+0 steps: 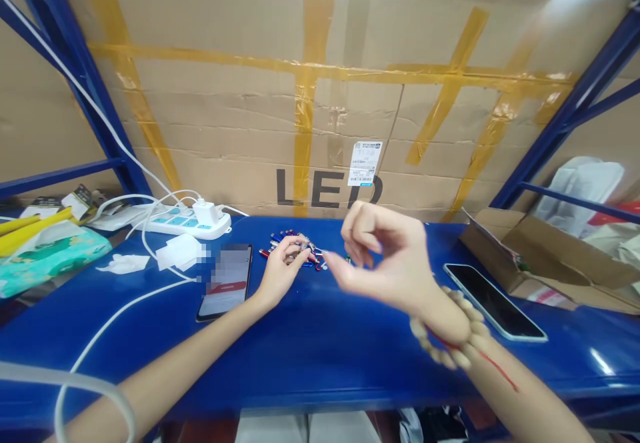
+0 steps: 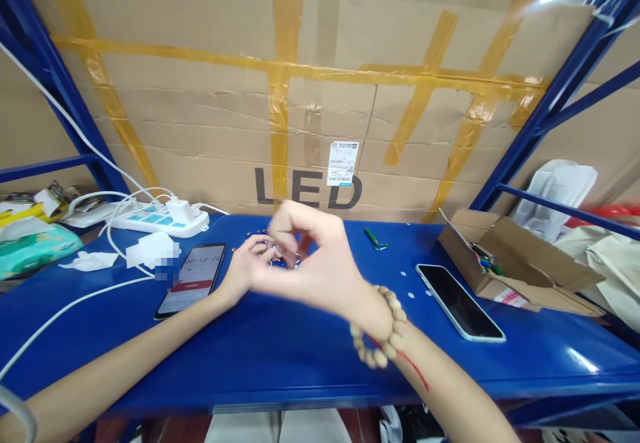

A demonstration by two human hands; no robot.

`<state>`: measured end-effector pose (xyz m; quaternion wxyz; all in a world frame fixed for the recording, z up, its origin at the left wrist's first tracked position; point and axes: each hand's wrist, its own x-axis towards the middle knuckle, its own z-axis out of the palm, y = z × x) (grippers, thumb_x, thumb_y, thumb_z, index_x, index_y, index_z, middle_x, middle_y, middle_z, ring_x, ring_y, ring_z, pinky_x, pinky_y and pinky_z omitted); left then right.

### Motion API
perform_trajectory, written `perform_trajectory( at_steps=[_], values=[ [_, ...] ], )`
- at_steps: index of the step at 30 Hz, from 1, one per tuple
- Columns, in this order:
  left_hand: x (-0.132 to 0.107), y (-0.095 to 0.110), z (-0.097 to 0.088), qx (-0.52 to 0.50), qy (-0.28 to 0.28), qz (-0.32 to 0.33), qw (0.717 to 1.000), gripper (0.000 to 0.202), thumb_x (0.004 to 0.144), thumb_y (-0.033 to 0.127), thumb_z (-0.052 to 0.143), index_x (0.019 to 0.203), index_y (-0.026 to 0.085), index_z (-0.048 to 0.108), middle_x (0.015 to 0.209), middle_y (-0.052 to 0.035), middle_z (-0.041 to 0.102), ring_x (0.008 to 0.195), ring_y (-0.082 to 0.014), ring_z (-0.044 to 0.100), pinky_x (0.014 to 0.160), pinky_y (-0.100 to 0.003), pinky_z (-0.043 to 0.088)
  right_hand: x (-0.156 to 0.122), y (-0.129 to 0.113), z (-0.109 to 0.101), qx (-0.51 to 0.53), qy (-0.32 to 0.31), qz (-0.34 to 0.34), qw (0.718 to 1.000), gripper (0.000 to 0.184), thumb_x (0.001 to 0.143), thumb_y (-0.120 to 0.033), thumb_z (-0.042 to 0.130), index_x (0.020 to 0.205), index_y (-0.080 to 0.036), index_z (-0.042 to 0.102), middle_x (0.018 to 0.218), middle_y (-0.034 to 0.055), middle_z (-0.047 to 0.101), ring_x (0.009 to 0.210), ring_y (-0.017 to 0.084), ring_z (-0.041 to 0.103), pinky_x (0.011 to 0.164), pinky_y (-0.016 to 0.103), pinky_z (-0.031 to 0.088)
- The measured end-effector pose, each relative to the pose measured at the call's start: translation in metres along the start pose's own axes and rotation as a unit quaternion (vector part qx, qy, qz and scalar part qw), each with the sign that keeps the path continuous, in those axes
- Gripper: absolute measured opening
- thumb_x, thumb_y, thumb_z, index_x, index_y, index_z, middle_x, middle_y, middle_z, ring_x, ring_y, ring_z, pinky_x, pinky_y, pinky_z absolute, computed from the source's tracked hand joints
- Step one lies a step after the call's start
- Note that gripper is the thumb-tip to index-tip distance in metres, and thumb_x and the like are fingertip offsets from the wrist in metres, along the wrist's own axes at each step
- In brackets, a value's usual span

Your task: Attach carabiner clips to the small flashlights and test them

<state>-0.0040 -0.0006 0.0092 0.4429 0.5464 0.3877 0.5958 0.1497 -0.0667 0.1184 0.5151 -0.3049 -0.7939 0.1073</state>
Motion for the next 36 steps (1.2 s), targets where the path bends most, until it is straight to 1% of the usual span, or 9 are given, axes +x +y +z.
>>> perform_trajectory(
  at_steps=[2,6,10,15,19,25,29,33,36],
  values=[
    [-0.001,0.004,0.0,0.012,-0.02,0.006,1.0,0.028,0.075,0.036,0.064,0.094,0.017,0.06,0.073,-0.0035,0.069,0.074,-0.0174,0.066,0.074,-0.03,0.05,0.003,0.045,-0.001,-0.115,-0.042,0.014,0.992,0.028,0.075,-0.04,0.066,0.06,-0.02,0.054,0.058,-0.0021,0.055,0.051,0.009,0.048,0.049,0.023,0.038],
    [-0.004,0.005,0.001,0.032,-0.069,-0.011,0.997,0.034,0.081,0.042,0.055,0.101,0.015,0.061,0.077,-0.0041,0.065,0.068,-0.0137,0.062,0.061,-0.023,0.046,-0.008,0.118,-0.003,-0.252,-0.216,0.046,0.942,0.019,0.078,-0.038,0.066,0.088,-0.023,0.071,0.089,0.0022,0.068,0.08,0.016,0.063,0.063,0.024,0.045],
    [-0.011,0.005,0.006,0.03,-0.132,-0.059,0.989,0.041,0.083,0.049,0.05,0.106,0.015,0.057,0.074,-0.0017,0.059,0.049,-0.0085,0.05,0.043,-0.02,0.034,-0.026,0.145,-0.003,-0.245,-0.276,0.069,0.927,0.018,0.082,-0.034,0.062,0.095,-0.025,0.072,0.094,0.0034,0.068,0.085,0.018,0.065,0.066,0.025,0.048],
    [-0.022,0.008,0.012,0.038,-0.174,-0.075,0.981,0.037,0.086,0.047,0.047,0.104,0.017,0.056,0.069,0.0005,0.055,0.05,-0.0074,0.04,0.048,-0.022,0.031,-0.035,0.16,-0.004,-0.152,-0.27,0.056,0.949,0.018,0.086,-0.025,0.057,0.09,-0.017,0.073,0.088,0.0075,0.069,0.077,0.017,0.065,0.072,0.028,0.052],
    [-0.029,0.01,0.016,0.066,-0.207,-0.097,0.971,0.033,0.087,0.043,0.047,0.105,0.017,0.056,0.068,0.0003,0.055,0.055,-0.0093,0.041,0.055,-0.024,0.033,-0.036,0.16,-0.004,-0.112,-0.228,0.038,0.966,0.018,0.086,-0.026,0.057,0.087,-0.016,0.072,0.084,0.0084,0.069,0.075,0.018,0.066,0.07,0.03,0.053],
    [-0.032,0.008,0.015,0.124,-0.227,-0.095,0.961,0.028,0.088,0.037,0.045,0.101,0.018,0.061,0.072,-0.0028,0.06,0.072,-0.0158,0.054,0.068,-0.027,0.038,-0.04,0.113,0.001,0.023,-0.095,0.099,0.99,0.013,0.08,-0.028,0.065,0.088,-0.02,0.072,0.086,0.0056,0.07,0.069,0.014,0.065,0.062,0.024,0.055],
    [-0.031,0.005,0.013,0.117,-0.224,-0.086,0.964,0.031,0.089,0.037,0.045,0.107,0.019,0.061,0.074,-0.0027,0.06,0.073,-0.0163,0.054,0.068,-0.027,0.039,-0.045,0.092,0.006,0.084,-0.122,0.1,0.984,0.018,0.082,-0.023,0.063,0.097,-0.023,0.072,0.09,0.0047,0.071,0.079,0.015,0.065,0.069,0.026,0.055],
    [-0.032,0.005,0.013,0.14,-0.235,-0.102,0.956,0.035,0.09,0.034,0.04,0.116,0.02,0.059,0.065,0.0011,0.054,0.062,-0.0133,0.048,0.061,-0.025,0.035,-0.048,0.093,0.005,0.102,-0.149,0.108,0.978,0.024,0.085,-0.019,0.06,0.106,-0.026,0.069,0.095,0.0026,0.071,0.087,0.014,0.065,0.081,0.028,0.053],
    [-0.032,0.007,0.013,0.153,-0.227,-0.088,0.958,0.033,0.089,0.032,0.041,0.112,0.021,0.062,0.064,0.0018,0.053,0.062,-0.0128,0.048,0.061,-0.024,0.036,-0.047,0.096,0.002,0.106,-0.142,0.126,0.976,0.024,0.085,-0.02,0.059,0.107,-0.026,0.068,0.098,0.0019,0.071,0.089,0.014,0.065,0.082,0.027,0.052]
  ],
)
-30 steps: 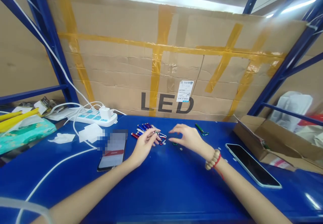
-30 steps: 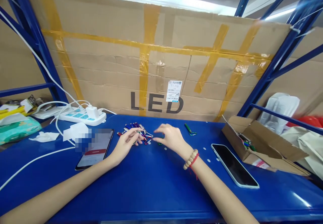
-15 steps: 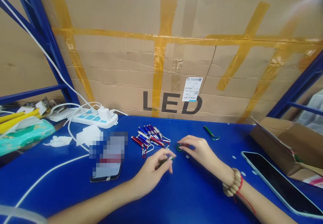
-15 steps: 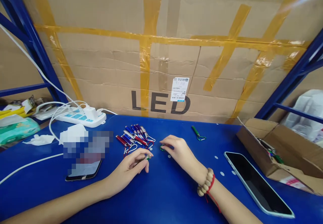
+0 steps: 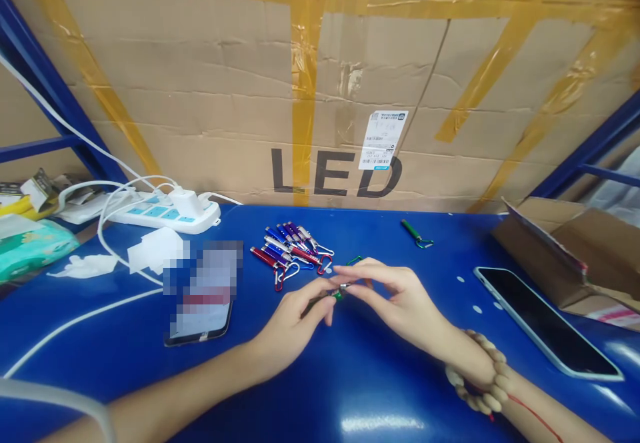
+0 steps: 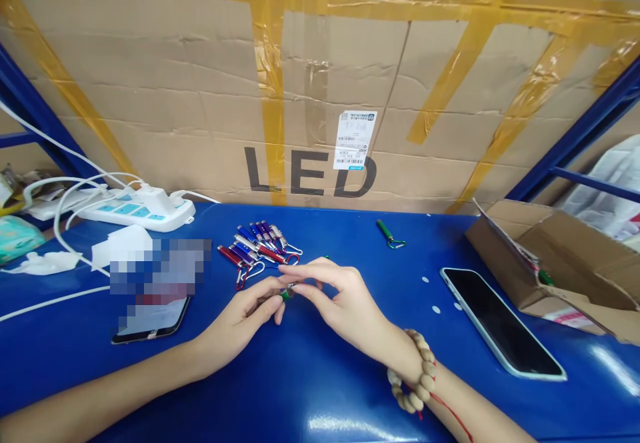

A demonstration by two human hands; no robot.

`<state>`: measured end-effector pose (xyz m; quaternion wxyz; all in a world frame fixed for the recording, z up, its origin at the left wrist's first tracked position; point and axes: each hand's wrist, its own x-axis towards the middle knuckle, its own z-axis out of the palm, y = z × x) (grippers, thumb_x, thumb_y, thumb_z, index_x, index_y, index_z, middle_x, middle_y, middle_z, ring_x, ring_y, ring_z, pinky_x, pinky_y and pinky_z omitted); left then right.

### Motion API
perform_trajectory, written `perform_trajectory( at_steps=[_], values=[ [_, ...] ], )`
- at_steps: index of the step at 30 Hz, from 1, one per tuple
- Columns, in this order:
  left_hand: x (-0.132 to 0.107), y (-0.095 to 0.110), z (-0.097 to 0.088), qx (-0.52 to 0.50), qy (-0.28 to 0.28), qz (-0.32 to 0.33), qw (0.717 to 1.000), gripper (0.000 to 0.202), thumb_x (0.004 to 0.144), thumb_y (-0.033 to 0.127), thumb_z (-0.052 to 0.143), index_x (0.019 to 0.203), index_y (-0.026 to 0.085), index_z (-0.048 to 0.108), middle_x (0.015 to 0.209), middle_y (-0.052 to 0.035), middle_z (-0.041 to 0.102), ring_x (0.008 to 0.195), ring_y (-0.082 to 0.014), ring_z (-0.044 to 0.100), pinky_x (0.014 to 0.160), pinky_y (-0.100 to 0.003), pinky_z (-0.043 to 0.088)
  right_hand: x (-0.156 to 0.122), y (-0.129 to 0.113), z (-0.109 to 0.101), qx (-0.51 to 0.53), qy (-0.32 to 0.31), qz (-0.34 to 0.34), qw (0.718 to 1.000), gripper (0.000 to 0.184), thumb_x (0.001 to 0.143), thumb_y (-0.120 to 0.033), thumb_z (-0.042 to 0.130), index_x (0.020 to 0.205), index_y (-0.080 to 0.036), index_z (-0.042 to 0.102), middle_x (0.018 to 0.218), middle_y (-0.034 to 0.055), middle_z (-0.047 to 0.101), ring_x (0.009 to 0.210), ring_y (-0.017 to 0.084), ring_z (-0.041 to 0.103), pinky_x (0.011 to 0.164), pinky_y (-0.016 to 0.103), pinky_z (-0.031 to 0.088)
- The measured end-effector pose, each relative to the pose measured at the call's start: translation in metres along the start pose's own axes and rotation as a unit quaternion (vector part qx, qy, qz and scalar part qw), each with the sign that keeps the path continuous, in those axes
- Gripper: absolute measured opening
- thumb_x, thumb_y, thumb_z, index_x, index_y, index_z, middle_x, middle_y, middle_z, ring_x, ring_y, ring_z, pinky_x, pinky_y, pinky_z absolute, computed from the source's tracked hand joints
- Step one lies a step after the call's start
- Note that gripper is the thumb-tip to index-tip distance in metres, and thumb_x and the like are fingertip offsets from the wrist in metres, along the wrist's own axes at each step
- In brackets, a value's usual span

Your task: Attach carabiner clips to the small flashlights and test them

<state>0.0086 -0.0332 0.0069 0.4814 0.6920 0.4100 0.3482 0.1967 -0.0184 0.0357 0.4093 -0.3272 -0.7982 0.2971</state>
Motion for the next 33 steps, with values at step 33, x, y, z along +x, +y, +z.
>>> perform_trajectory(
  at_steps=[33],
  values=[
    [0.0013,0.0022,-0.0006,0.009,0.071,0.036,0.997,0.021,0.081,0.026,0.052,0.092,0.016,0.066,0.074,-0.0004,0.065,0.06,-0.0093,0.057,0.055,-0.018,0.046,0.0025,0.006,0.0044,0.109,0.05,0.121,0.985,0.031,0.066,-0.031,0.077,0.093,-0.017,0.072,0.075,0.0047,0.073,0.069,0.017,0.069,0.065,0.026,0.054]
  ],
)
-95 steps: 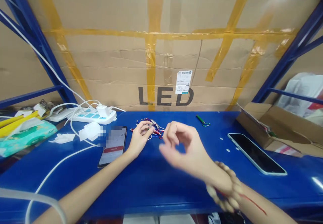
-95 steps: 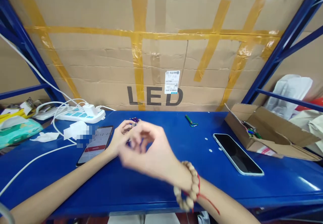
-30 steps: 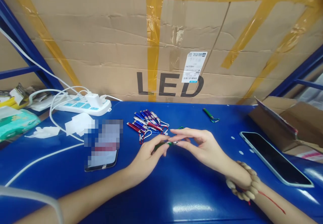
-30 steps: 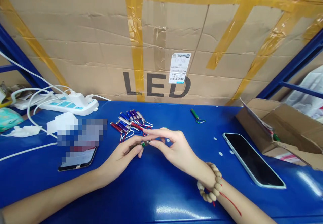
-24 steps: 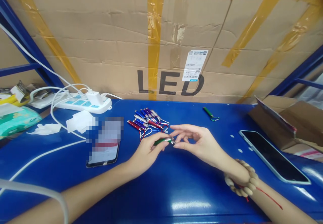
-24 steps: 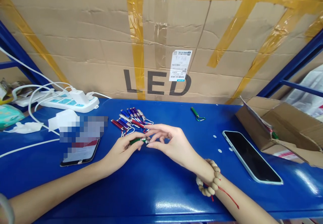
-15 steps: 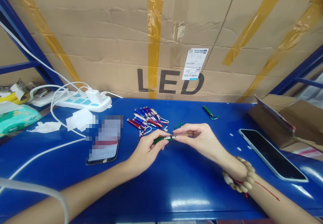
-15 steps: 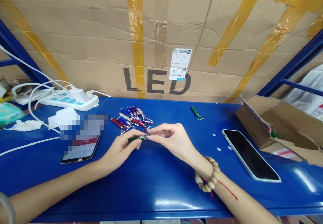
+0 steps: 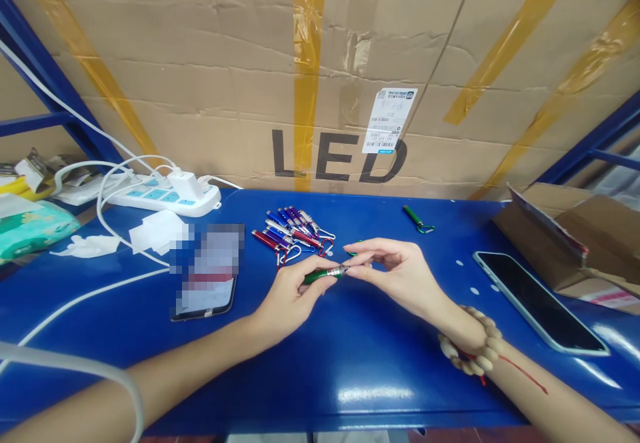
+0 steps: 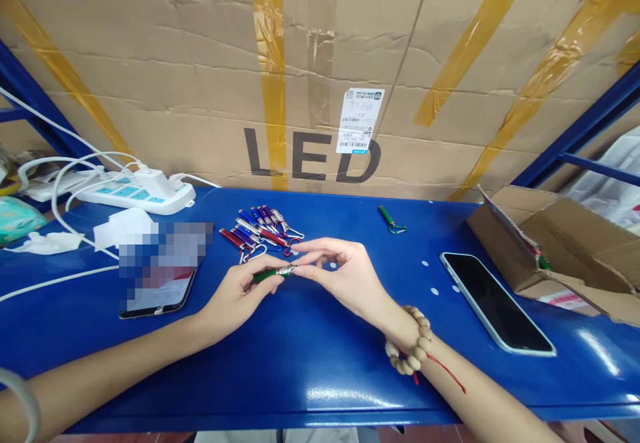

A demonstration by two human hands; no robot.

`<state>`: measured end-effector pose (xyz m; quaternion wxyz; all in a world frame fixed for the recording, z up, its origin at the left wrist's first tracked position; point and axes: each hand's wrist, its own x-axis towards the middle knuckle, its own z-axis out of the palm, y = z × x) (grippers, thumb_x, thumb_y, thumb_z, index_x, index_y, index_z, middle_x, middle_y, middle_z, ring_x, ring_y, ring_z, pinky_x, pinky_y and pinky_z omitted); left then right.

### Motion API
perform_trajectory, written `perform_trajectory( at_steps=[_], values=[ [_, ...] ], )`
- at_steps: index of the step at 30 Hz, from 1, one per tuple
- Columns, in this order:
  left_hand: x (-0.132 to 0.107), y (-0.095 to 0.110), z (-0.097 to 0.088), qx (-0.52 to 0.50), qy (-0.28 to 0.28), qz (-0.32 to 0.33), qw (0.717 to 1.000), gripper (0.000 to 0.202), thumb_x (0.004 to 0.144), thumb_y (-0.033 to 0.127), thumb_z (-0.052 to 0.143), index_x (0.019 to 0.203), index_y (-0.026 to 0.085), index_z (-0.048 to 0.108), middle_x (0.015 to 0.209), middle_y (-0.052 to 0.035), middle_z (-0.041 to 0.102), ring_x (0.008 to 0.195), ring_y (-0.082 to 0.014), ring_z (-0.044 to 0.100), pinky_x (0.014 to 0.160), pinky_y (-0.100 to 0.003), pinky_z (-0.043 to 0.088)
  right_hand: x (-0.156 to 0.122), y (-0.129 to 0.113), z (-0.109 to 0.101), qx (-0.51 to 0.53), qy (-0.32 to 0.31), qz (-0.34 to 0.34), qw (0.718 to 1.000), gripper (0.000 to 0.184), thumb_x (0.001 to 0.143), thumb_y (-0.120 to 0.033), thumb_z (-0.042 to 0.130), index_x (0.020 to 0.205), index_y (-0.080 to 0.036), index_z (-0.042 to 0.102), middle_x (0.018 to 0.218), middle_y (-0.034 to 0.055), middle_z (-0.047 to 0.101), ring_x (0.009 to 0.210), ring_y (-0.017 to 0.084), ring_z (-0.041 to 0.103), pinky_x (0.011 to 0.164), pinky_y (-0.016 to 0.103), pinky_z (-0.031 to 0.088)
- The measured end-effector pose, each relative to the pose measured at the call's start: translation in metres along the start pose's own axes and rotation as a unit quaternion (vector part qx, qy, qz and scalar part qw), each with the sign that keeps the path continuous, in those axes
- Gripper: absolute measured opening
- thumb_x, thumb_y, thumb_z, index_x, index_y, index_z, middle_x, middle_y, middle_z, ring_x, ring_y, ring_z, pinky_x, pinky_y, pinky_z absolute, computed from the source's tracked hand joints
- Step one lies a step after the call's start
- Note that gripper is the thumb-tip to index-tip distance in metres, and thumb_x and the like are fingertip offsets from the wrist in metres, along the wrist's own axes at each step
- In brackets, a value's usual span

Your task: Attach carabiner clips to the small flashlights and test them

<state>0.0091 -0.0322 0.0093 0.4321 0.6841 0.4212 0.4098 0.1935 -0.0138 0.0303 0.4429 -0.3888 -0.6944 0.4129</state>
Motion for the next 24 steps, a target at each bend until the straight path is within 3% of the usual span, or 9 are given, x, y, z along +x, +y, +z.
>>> perform_trajectory(
  at_steps=[6,9,13,19,24],
  values=[
    [-0.003,-0.002,-0.001,0.017,-0.026,0.028,0.999,0.017,0.081,0.022,0.053,0.091,0.016,0.065,0.082,-0.0019,0.071,0.069,-0.0108,0.065,0.061,-0.016,0.05,0.003,-0.005,-0.007,-0.104,-0.041,-0.042,0.993,0.014,0.067,-0.03,0.076,0.067,-0.017,0.072,0.065,0.0025,0.069,0.059,0.012,0.063,0.057,0.022,0.049],
    [-0.006,-0.003,-0.001,0.028,-0.041,0.05,0.997,0.014,0.081,0.02,0.053,0.09,0.015,0.063,0.086,-0.0029,0.072,0.074,-0.0113,0.067,0.06,-0.015,0.05,0.001,-0.007,-0.008,-0.14,-0.078,-0.061,0.985,0.013,0.072,-0.028,0.072,0.065,-0.017,0.071,0.065,0.0021,0.067,0.059,0.012,0.062,0.057,0.021,0.049],
    [-0.009,-0.007,0.0,0.048,-0.049,0.081,0.994,0.013,0.083,0.018,0.05,0.089,0.016,0.061,0.089,-0.0038,0.072,0.077,-0.0118,0.067,0.06,-0.015,0.051,-0.003,-0.005,-0.005,-0.132,-0.08,-0.06,0.986,0.013,0.073,-0.026,0.071,0.064,-0.017,0.07,0.063,0.002,0.067,0.058,0.011,0.061,0.057,0.02,0.049],
    [-0.007,-0.014,-0.001,0.104,-0.036,0.136,0.985,0.012,0.085,0.017,0.048,0.085,0.015,0.06,0.086,-0.0043,0.07,0.076,-0.0116,0.066,0.062,-0.016,0.051,-0.004,0.002,0.001,-0.084,-0.08,0.022,0.993,0.022,0.069,-0.035,0.074,0.063,-0.015,0.069,0.061,0.0031,0.066,0.052,0.01,0.058,0.05,0.02,0.047],
    [-0.001,-0.012,-0.003,0.09,-0.054,0.094,0.99,0.009,0.085,0.021,0.049,0.084,0.017,0.057,0.086,-0.003,0.069,0.076,-0.0115,0.064,0.062,-0.017,0.05,-0.001,0.006,0.001,-0.072,-0.079,0.074,0.992,0.029,0.068,-0.041,0.072,0.067,-0.013,0.07,0.061,0.0043,0.067,0.05,0.01,0.056,0.048,0.02,0.046]
  ],
)
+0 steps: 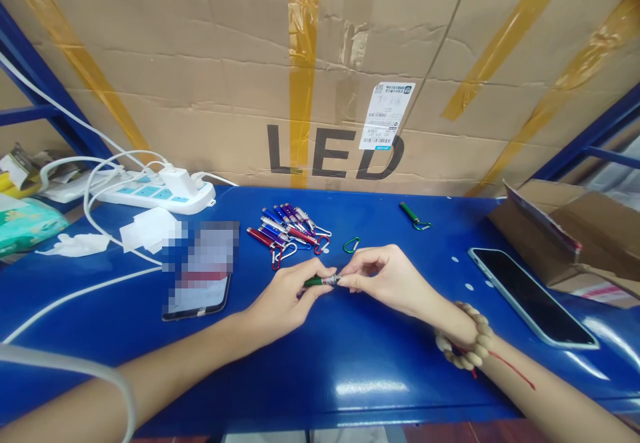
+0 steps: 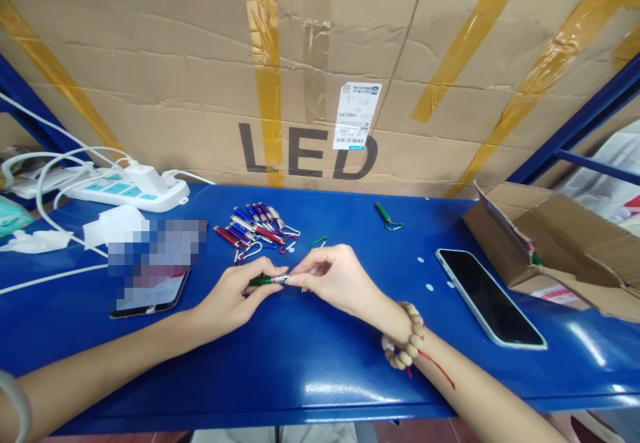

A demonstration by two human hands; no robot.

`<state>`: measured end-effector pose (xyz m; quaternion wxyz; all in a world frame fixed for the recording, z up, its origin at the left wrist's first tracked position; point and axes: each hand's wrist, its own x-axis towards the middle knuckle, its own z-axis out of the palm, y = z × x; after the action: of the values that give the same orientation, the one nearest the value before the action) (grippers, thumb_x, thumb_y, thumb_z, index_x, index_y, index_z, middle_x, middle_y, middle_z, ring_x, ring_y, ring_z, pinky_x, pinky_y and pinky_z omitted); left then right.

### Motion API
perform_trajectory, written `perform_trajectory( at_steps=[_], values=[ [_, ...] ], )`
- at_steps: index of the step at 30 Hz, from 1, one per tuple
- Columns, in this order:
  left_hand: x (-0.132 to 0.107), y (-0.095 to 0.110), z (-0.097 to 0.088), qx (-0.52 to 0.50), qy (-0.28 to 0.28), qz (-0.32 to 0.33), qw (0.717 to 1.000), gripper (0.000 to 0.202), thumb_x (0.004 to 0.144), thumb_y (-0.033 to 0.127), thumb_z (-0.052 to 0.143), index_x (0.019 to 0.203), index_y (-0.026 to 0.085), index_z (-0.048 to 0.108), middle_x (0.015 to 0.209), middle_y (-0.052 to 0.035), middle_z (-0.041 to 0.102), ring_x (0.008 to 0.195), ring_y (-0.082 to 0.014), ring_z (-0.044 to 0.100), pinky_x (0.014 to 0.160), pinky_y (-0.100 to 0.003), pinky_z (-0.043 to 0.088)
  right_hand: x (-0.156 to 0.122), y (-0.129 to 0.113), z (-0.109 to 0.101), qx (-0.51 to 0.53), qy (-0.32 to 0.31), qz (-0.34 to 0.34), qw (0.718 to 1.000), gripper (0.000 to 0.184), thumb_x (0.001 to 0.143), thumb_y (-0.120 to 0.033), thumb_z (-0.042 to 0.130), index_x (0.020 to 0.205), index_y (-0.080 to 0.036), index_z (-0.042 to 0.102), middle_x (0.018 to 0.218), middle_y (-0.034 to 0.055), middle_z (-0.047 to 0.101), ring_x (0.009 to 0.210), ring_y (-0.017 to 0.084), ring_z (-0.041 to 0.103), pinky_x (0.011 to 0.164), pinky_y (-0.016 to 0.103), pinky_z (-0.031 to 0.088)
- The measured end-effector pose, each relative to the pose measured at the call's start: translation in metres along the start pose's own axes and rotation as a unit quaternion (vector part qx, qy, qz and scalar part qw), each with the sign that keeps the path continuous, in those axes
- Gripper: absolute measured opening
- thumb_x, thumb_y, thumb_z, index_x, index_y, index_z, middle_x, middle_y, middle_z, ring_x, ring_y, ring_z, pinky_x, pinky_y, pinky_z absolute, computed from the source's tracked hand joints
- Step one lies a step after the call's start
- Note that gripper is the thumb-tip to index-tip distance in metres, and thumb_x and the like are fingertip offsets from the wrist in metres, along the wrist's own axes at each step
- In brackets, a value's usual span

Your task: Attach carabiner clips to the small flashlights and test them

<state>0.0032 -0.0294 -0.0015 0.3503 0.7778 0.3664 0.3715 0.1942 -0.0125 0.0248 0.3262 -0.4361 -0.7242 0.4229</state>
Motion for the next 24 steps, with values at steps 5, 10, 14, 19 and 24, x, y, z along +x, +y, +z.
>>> perform_trajectory(
  at_steps=[5,10,14,19,24],
  values=[
    [0.002,0.005,0.0,-0.015,0.004,-0.061,0.998,0.009,0.083,0.025,0.05,0.087,0.018,0.055,0.085,-0.0016,0.069,0.072,-0.0117,0.063,0.061,-0.019,0.049,0.002,0.0,-0.003,-0.048,0.021,-0.051,0.997,0.026,0.073,-0.04,0.069,0.072,-0.014,0.071,0.064,0.0038,0.067,0.053,0.01,0.057,0.05,0.02,0.046],
    [0.003,0.005,-0.003,0.02,-0.007,-0.073,0.997,0.015,0.087,0.029,0.046,0.096,0.019,0.053,0.077,0.0,0.066,0.069,-0.0127,0.061,0.064,-0.023,0.047,0.002,-0.005,-0.003,-0.069,0.044,-0.091,0.992,0.023,0.073,-0.037,0.069,0.072,-0.014,0.071,0.065,0.0027,0.066,0.052,0.009,0.056,0.049,0.02,0.045],
    [0.003,0.007,-0.007,0.046,0.021,-0.063,0.997,0.019,0.089,0.031,0.041,0.103,0.02,0.047,0.071,0.0019,0.062,0.067,-0.0125,0.058,0.067,-0.025,0.044,0.002,-0.015,-0.015,-0.085,0.1,-0.113,0.985,0.024,0.074,-0.039,0.069,0.074,-0.015,0.072,0.068,0.0033,0.068,0.054,0.01,0.058,0.051,0.021,0.046],
    [0.005,0.006,-0.014,0.031,0.09,-0.068,0.993,0.021,0.089,0.037,0.041,0.102,0.021,0.042,0.071,0.0016,0.058,0.063,-0.0121,0.054,0.062,-0.024,0.044,-0.002,-0.012,-0.087,-0.102,0.258,-0.118,0.953,0.029,0.071,-0.042,0.07,0.079,-0.014,0.071,0.086,0.0072,0.072,0.077,0.017,0.067,0.071,0.028,0.054],
    [0.01,-0.003,-0.016,0.044,0.152,-0.071,0.985,0.031,0.084,0.046,0.047,0.104,0.022,0.043,0.069,0.0012,0.059,0.062,-0.014,0.055,0.057,-0.024,0.046,-0.048,0.006,-0.207,-0.202,0.409,0.025,0.889,0.025,0.069,-0.033,0.069,0.073,-0.009,0.066,0.085,0.0146,0.072,0.077,0.021,0.068,0.066,0.024,0.053]
  ],
)
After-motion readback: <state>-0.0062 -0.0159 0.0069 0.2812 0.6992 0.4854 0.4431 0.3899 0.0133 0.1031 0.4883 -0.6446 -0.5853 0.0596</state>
